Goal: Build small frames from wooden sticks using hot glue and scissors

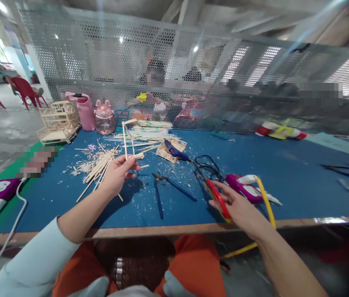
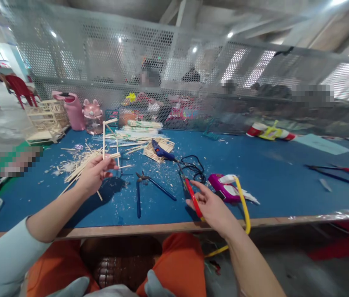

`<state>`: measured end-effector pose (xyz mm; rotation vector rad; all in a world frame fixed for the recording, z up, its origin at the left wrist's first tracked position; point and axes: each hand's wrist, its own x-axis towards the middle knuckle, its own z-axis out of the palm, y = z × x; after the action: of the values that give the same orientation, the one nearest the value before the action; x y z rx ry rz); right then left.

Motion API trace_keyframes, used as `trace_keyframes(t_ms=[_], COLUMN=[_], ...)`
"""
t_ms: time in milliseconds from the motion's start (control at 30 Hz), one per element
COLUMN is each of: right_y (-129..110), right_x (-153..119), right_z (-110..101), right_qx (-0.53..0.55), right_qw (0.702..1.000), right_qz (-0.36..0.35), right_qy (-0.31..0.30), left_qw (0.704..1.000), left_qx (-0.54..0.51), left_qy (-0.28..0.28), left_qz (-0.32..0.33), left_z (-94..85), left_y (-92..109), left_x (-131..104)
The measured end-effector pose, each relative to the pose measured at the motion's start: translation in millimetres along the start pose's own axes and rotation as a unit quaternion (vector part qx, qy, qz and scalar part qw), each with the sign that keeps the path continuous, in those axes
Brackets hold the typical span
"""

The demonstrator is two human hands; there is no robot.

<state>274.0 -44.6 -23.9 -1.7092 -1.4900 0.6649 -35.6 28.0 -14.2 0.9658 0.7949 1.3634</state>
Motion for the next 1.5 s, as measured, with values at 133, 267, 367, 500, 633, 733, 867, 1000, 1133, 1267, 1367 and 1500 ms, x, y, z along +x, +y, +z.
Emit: trace_keyframes(t_ms=[133, 267, 367, 500, 633, 733, 867, 1000, 1133, 1267, 1367, 1500], right_y=[-25.3, -63.1, -88.1, -103.7, -101.8, -97.1, -87.1, -68.7, -57.2, -65.2, -74.4, -81.4], right_x=[-21.5, -29.4, -25.5, -21.4, -25.7, -27.2, -15.0, 9.1, 17.2, 0.0, -17.0, -33.1], right_z=[28.9, 78.6, 111.4, 135.4, 146.4, 153.4, 150.3, 121.5, 94.4, 94.3, 105.6, 125.5], right_qx=[0.18, 0.322, 0.408, 0.416, 0.471, 0.558, 0.587, 0.552, 0.488, 0.451, 0.443, 0.396], right_qw=[0.979, 0.935, 0.902, 0.896, 0.872, 0.818, 0.794, 0.815, 0.864, 0.889, 0.89, 0.909], right_qz=[0.019, -0.027, -0.015, -0.022, 0.021, 0.096, 0.145, 0.165, 0.123, 0.075, 0.058, -0.006], right_qy=[-0.097, -0.143, -0.142, -0.155, -0.134, -0.104, -0.069, -0.059, -0.017, -0.027, -0.088, -0.129], left_qw=[0.999, 1.0, 1.0, 0.998, 0.992, 0.992, 0.997, 0.999, 1.0, 0.999, 0.998, 0.998], left_qx=[-0.029, -0.016, 0.007, 0.046, 0.099, 0.098, 0.069, 0.032, 0.025, 0.035, 0.045, 0.024], left_qy=[-0.003, -0.003, 0.007, 0.012, 0.048, 0.053, 0.006, -0.007, 0.018, 0.027, 0.021, 0.005], left_qz=[-0.017, -0.01, 0.017, 0.051, 0.063, 0.061, 0.034, 0.01, 0.001, 0.01, 0.024, 0.056], left_z=[4.1, 9.3, 12.2, 11.9, 8.4, 7.4, 10.3, 13.5, 14.2, 14.0, 13.9, 15.7], left_y=[2.7, 7.4, 10.2, 10.4, 8.0, 5.5, 3.6, 4.1, 3.9, 0.1, -3.4, -3.2], left_x=[-4.0, -9.8, -13.7, -15.8, -12.4, -9.3, -9.2, -10.9, -10.9, -10.6, -11.2, -13.5])
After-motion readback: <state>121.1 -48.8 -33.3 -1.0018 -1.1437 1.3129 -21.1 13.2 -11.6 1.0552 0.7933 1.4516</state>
